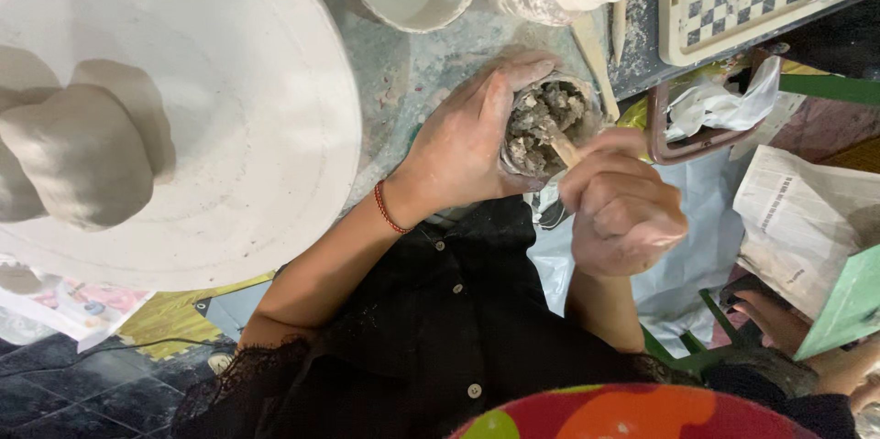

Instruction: The person mixes a gray clay slurry in a small container using a wooden stick. They add water from a plastic cup and continue stirring to achieve a consistent texture.

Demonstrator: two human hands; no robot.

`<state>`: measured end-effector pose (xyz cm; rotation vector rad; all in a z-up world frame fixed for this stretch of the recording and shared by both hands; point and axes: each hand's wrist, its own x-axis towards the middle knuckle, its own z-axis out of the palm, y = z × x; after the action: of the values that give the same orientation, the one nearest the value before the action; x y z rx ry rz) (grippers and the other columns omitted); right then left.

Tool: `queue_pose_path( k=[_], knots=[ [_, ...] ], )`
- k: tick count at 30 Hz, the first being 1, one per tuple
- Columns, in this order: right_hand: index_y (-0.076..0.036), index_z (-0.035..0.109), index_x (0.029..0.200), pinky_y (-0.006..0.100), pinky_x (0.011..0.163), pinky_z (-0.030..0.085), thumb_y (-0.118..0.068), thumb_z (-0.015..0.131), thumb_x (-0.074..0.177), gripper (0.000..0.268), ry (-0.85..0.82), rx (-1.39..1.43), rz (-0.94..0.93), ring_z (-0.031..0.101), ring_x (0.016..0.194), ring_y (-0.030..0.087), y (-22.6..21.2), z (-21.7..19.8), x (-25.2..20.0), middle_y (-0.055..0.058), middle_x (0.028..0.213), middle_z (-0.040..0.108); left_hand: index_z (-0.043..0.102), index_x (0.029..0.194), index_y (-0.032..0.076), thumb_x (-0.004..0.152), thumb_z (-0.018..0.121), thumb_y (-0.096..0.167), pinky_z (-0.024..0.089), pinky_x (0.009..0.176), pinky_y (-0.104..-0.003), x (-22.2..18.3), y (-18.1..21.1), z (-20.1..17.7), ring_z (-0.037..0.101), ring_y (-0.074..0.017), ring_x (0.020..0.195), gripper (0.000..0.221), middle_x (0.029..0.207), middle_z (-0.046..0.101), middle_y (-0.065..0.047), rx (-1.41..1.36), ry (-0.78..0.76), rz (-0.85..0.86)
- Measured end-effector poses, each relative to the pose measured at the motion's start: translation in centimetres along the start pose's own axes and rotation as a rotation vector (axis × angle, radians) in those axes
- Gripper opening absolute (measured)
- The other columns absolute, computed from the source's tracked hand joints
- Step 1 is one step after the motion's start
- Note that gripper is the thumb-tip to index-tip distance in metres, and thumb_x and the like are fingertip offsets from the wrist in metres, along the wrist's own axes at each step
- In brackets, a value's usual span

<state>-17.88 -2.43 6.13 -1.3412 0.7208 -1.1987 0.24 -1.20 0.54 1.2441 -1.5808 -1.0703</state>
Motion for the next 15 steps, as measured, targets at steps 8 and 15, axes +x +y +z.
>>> queue_pose_path(
  k=[8,15],
  knots=[
    [-0.016,0.040,0.061,0.036,0.043,0.037,-0.043,0.030,0.113,0.060,-0.364,0.073,0.075,0.035,0.042,0.017,-0.9,-6.5,1.2,0.000,0.050,0.036,0.032,0.145,0.001,0.073,0.099,0.039,0.045,0.123,-0.046,0.2,-0.5,0.6,0.053,-0.0354,0.140,0.106,0.147,0.050,-0.018,0.007,0.026,0.029],
    [-0.019,0.038,0.062,0.039,0.048,0.030,-0.054,0.020,0.111,0.064,0.017,0.078,-0.085,0.027,0.048,0.016,-1.5,-5.7,-2.1,-0.002,0.054,0.031,0.022,0.152,0.000,0.082,0.098,0.040,0.044,0.127,-0.046,0.3,-0.2,0.6,0.051,-0.0348,0.144,0.111,0.152,0.049,-0.014,0.013,0.051,0.051]
  ],
)
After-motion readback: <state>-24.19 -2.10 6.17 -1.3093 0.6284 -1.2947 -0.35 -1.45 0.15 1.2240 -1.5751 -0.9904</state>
